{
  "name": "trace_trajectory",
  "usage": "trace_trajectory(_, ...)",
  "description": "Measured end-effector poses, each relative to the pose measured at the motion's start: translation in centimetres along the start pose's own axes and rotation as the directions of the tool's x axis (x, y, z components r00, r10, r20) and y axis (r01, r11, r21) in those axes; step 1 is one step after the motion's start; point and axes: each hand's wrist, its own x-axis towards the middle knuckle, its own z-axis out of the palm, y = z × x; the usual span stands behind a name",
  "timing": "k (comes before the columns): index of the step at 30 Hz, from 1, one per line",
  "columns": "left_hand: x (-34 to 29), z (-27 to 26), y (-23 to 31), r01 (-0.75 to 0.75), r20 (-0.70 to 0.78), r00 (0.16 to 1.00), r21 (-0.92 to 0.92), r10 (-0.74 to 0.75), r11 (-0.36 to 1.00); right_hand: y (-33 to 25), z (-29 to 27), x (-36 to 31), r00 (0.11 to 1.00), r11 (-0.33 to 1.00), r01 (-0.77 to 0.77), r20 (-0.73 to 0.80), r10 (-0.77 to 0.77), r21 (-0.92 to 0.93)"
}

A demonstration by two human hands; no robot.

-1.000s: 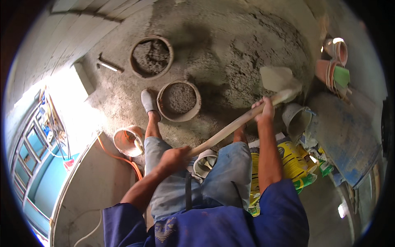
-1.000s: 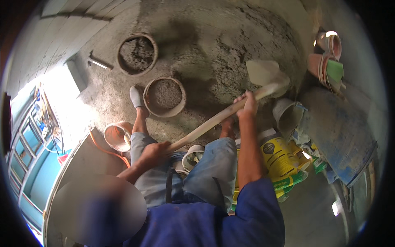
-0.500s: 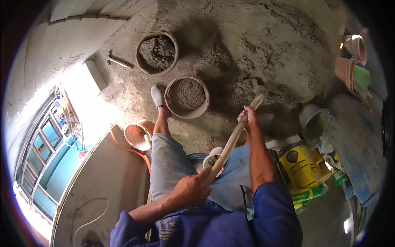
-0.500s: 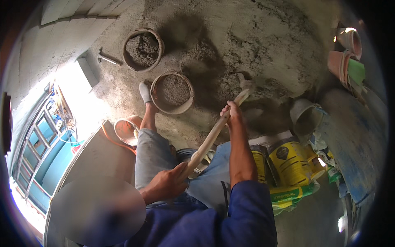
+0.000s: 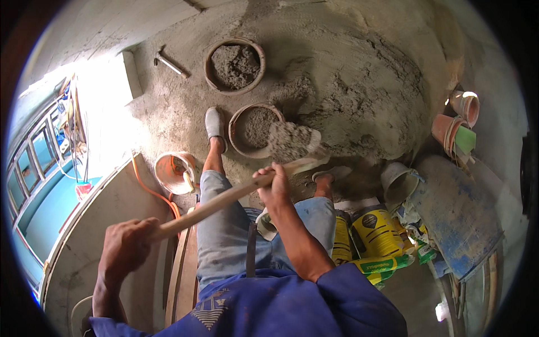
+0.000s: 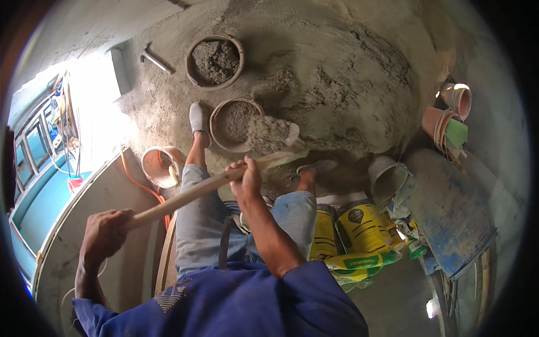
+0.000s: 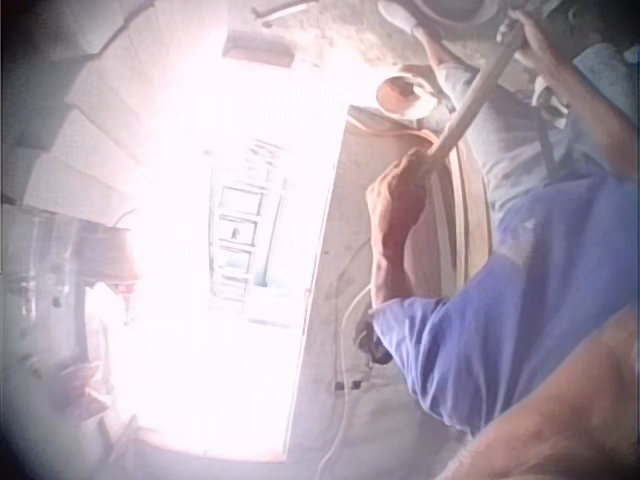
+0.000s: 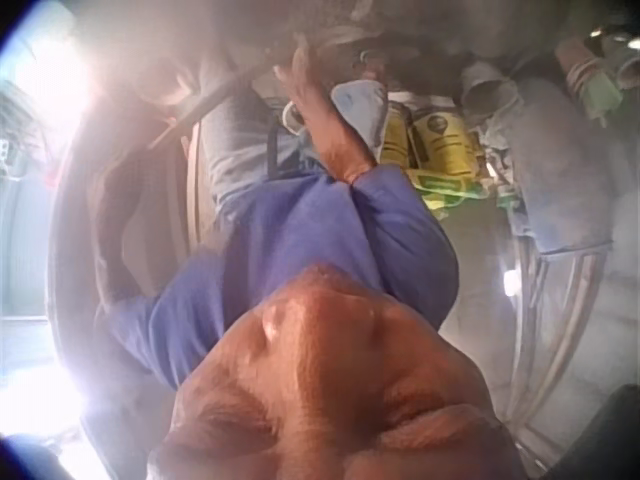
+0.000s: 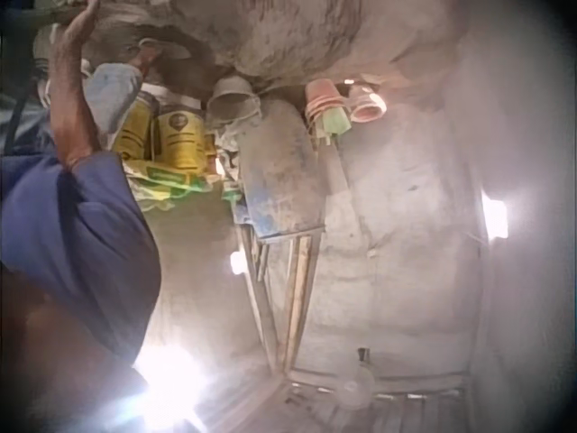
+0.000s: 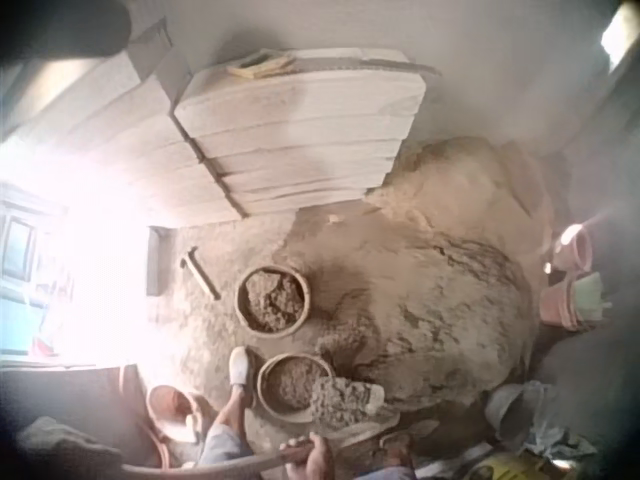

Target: The person measures and marks a white tile, then uses a hand saw to cut it into smaller pieces. They mix cement in a bucket and prepare the cut tiles for installation.

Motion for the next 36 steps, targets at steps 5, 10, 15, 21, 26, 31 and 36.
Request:
trace_trajectory(5, 0.2, 0.9, -0.6, -0.009, 0.011, 1.0, -0.072, 0.01, 0.997, 1.5, -0.2, 3.6, 0.995, 0.998, -0.058, 0.078, 0.055, 0.037)
trace_trajectory(10, -0.1, -1.6, 4.0, -0.307, 0.164, 0.88, -0.519, 0.445, 0.798, -5.2, -1.1, 3.7, 0.976, 0.989, -0.147, 0.155, 0.15, -0.033)
trace_trajectory(15, -0.1, -2.3, 4.7, -0.326, 0.235, 0.839, -0.505, 0.491, 0.799, -8.3, 0.3, 2.6, 0.985, 0.994, -0.099, 0.138, 0.105, -0.052)
trace_trajectory(21, -2.5, 3.6, 2.0, 0.006, 0.247, 0.965, -0.36, 0.09, 0.933, -3.1, 0.1, 0.2, 0.994, 0.992, -0.01, 0.102, 0.023, -0.129)
trace_trajectory(26, -1.3, 10.4, -3.6, 0.213, 0.413, 0.897, -0.096, -0.156, 0.972, 3.0, -1.6, 1.5, 0.984, 0.969, -0.175, -0.011, 0.176, -0.173)
trace_trajectory(31, 6.6, 12.7, -0.3, 0.058, 0.292, 0.956, -0.13, -0.017, 0.99, -6.4, -1.2, 3.9, 0.986, 0.982, 0.107, 0.143, -0.085, -0.156)
trace_trajectory(36, 17.2, 18.9, 9.8, -0.238, 0.045, 0.957, -0.441, 0.286, 0.865, -22.5, 0.8, 9.6, 0.932, 0.885, 0.359, 0.052, -0.36, -0.296)
